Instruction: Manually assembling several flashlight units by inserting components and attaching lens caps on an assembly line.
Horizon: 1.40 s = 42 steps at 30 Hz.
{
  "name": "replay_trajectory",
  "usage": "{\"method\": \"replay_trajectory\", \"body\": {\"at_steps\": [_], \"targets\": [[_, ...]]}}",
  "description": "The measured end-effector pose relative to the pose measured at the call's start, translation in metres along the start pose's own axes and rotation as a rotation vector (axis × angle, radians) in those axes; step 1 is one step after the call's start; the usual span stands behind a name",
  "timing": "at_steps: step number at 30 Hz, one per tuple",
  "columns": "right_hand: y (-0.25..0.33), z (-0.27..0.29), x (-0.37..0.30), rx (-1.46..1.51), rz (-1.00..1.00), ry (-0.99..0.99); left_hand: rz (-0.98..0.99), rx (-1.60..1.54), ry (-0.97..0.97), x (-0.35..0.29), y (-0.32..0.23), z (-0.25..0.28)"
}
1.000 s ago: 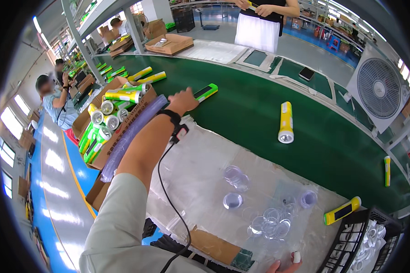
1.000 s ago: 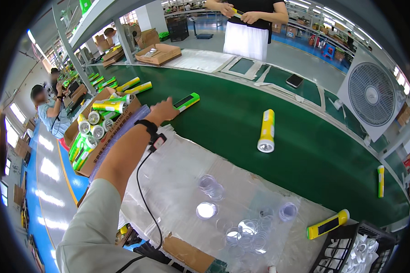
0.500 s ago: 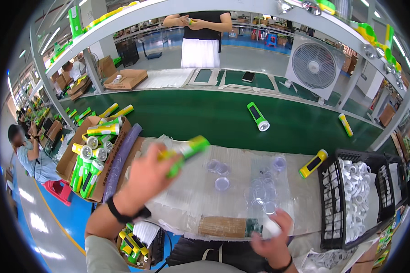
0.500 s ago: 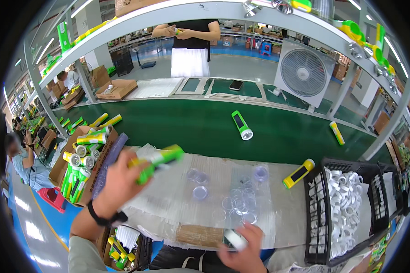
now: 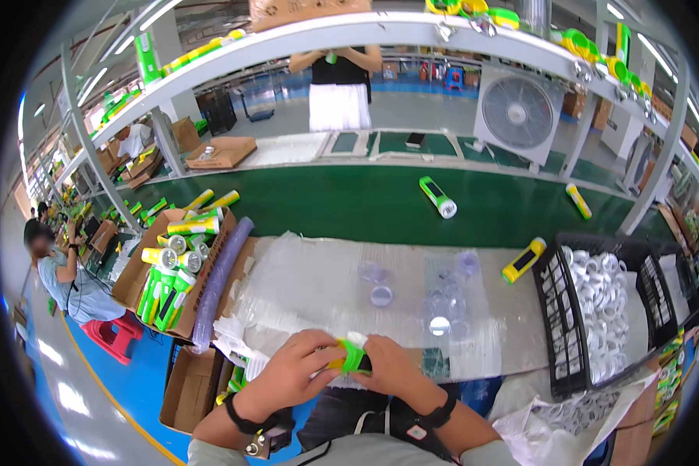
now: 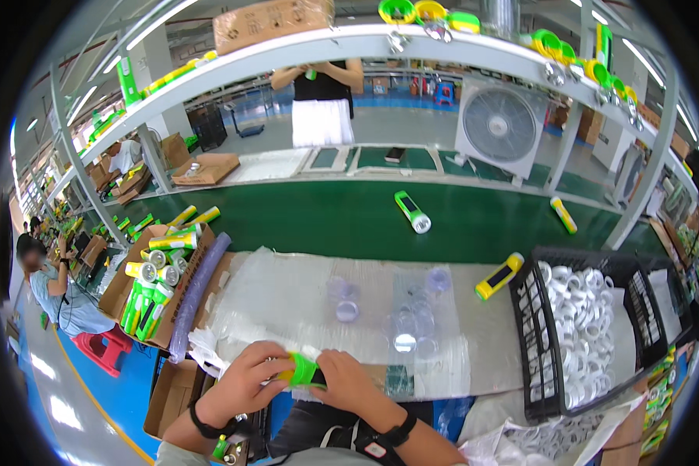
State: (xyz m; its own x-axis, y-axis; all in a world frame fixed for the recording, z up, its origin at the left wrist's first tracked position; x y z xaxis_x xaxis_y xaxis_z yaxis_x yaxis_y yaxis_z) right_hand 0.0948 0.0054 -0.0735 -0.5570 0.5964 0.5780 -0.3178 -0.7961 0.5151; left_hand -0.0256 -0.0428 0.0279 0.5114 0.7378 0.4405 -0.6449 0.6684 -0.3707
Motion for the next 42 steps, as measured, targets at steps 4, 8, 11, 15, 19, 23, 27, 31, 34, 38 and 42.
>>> {"method": "replay_trajectory", "body": {"at_steps": [4, 8, 11, 15, 19, 23, 27, 31, 34, 38, 42], "targets": [[-0.011, -0.005, -0.008, 0.106, -0.089, 0.084, -0.003, 0.05, -0.101, 0.013, -0.001, -0.023], [-0.025, -0.021, -0.028, 0.219, -0.18, -0.001, -0.102, 0.125, 0.025, 0.036, -0.009, -0.047], [-0.025, -0.014, -0.027, 0.245, -0.094, -0.081, -0.208, 0.223, 0.094, 0.044, -0.022, -0.052], [-0.019, 0.0, -0.031, 0.341, -0.005, -0.135, -0.321, -0.063, 0.022, 0.035, -0.02, -0.063], [-0.03, 0.02, -0.033, 0.134, -0.152, -0.179, -0.237, 0.01, -0.084, 0.065, -0.028, -0.065], [-0.054, 0.085, -0.036, -0.184, -0.412, 0.133, 0.001, 0.297, 0.009, 0.082, -0.006, -0.068], [-0.106, 0.132, -0.055, -0.51, -0.573, -0.103, -0.206, -0.079, 0.062, 0.091, -0.007, -0.084], [-0.15, 0.118, -0.078, -0.337, -0.655, -0.059, -0.096, -0.521, -0.147, 0.083, 0.012, -0.094], [-0.156, 0.122, -0.082, -0.077, -0.814, -0.107, -0.078, -0.729, -0.15, 0.069, 0.024, -0.101], [-0.157, 0.14, -0.08, -0.11, -0.729, -0.16, -0.126, -0.742, -0.094, 0.072, 0.011, -0.1], [-0.16, 0.142, -0.084, -0.356, -0.657, -0.158, -0.091, -0.384, -0.096, 0.072, -0.004, -0.088]]}}
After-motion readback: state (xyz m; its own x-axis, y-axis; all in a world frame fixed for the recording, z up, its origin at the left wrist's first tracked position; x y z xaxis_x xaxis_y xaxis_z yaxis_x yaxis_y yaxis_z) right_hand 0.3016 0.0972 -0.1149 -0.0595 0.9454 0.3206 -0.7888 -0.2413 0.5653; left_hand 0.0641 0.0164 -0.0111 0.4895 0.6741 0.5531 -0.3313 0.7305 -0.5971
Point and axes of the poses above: each hand's wrist, its own x-axis towards the middle knuckle, its own z-axis out of the back of the hand, y = z × x, the point moved 7 cm from there along x, towards the middle knuckle, and after that the axes turned 2 degrees about x, right-handed, at the moved point
